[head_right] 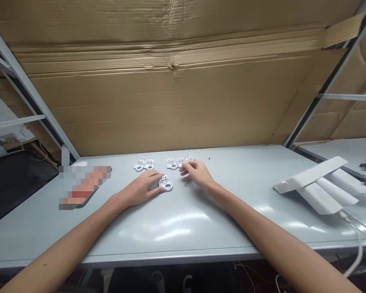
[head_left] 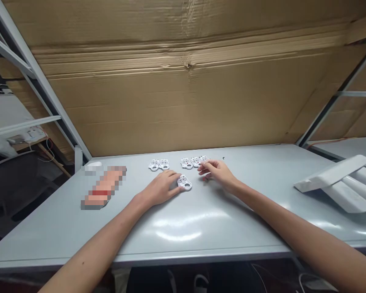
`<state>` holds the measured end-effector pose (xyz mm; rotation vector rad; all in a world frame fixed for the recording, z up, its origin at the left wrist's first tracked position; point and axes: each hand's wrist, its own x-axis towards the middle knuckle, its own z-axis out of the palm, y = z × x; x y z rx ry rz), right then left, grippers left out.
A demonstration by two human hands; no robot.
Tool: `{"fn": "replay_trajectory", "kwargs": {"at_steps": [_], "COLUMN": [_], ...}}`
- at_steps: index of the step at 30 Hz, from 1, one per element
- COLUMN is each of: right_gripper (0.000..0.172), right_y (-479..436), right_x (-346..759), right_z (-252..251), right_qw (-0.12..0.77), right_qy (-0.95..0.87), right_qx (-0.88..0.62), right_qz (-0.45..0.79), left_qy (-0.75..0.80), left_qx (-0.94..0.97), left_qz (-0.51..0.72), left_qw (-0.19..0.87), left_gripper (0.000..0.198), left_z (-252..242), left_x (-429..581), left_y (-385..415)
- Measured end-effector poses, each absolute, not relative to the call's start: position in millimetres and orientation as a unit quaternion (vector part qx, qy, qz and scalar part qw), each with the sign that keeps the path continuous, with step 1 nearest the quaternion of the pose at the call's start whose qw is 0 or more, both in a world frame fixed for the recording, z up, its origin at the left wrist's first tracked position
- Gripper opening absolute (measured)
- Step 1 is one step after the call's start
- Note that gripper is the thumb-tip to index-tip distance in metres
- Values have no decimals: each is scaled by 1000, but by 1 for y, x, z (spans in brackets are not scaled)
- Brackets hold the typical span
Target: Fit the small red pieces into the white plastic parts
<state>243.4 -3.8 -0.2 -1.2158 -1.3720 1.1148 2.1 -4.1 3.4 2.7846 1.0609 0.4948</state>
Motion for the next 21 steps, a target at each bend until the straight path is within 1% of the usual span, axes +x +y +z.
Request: {"fn": "replay_trajectory", "kwargs": {"at_steps": [4,7,9,12,16,18,21], "right_gripper": [19,15,15,16,10,11,10], "right_y": [-3,-6,-7,-9,-9,-8,-8], "right_x": [248,261,271,283,283,281,276], "right_z": [-1,7,13,19,17,15,13], "right_qw": [445,369,311,256,224,206,222], "right_qy": [-670,-777,-826,-850,-851,-852,-848], "right_qx": [-511,-466,-436,-412,-399,-400,-404], "right_qz": [302,206,179,206,256,268,261], "left_qy": [354,355,355,360,358,354,352], "left_qx": [920,919,919,917,917,918,918], "left_qz": [159,161,163,165,168,172,176], "left_qw": [55,55,53,51,51,52,54], "left_gripper": [38,37,37,38,38,37,34], "left_z": [4,4,4,4,2,2,2], "left_x": [0,-2,-4,-6,-6,-6,-5], "left_y": [-3,-2,-1,0,1,1,1]}}
